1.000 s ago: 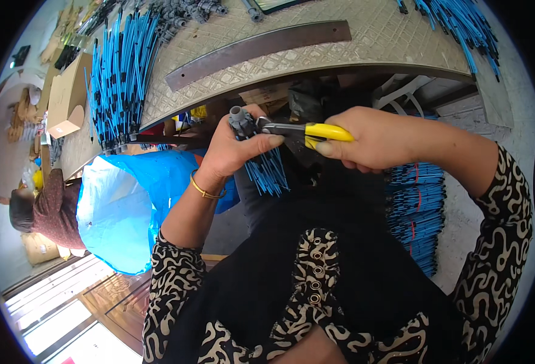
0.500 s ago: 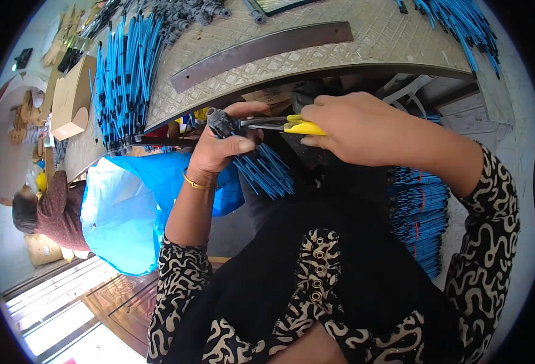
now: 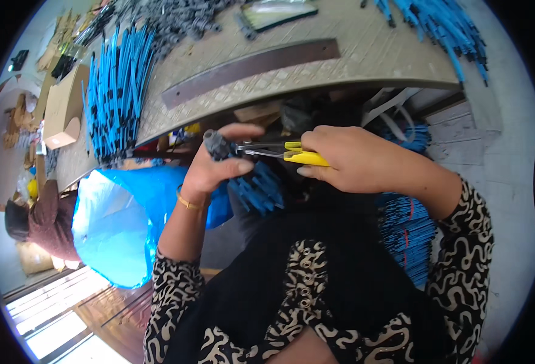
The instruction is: The person assembles blue electronic wire leads into bundles using pliers and red ties.
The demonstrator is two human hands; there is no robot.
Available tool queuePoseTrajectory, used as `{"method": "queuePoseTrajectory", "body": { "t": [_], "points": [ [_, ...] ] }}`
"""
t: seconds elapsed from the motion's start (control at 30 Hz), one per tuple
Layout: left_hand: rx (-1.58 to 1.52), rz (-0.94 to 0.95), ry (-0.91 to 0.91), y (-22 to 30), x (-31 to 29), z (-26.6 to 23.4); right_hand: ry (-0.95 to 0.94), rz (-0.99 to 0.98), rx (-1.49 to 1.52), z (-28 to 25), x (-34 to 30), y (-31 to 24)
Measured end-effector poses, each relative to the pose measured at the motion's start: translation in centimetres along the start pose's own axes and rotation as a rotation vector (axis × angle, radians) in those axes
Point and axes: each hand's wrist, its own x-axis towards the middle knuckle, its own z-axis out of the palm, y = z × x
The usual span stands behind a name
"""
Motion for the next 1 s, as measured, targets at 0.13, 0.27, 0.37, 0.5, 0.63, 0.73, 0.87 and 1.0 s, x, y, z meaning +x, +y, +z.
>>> {"method": "queuePoseTrajectory", "body": {
  "t": [0.13,0.27,0.37,0.5,0.63,0.73,0.87,1.0],
  "points": [
    [-0.122,0.096,-0.085,0.4,-0.5,-0.7,0.394,0.056,-0.148,-3.4,-3.1,2.9],
    [-0.123,0.099,-0.124,1.2,0.2,1.1,0.697,0.365,-0.506,-7.2,-5.0,8.5],
    [-0.104,0.066,-0.164,1.6,1.1,2.7,0.697,0.391,-0.791,-9.4,-5.4,11.9],
    [-0.091,0.175,0.111,1.9,0.3,1.0,0.983,-0.404,-0.462,-9.9,-4.7,3.6],
    [-0.204,0.404,0.405,4.0,-1.8,-2.6,0.92,-0.761,-0.293,-7.8,-10.5,-2.7],
    [-0.44,0.49,0.386,5.8,-1.3,-2.8,0.9,-0.708,-0.356,-8.5,-14.2,-3.4],
    [-0.63,0.524,0.517,4.5,-4.9,-1.6,0.806,-0.708,-0.332,-7.1,-16.4,-3.7],
    [-0.768,0.49,0.531,2.4,-6.0,-3.7,0.717,-0.676,-0.328,-3.5,-12.8,-6.6]
  ]
}}
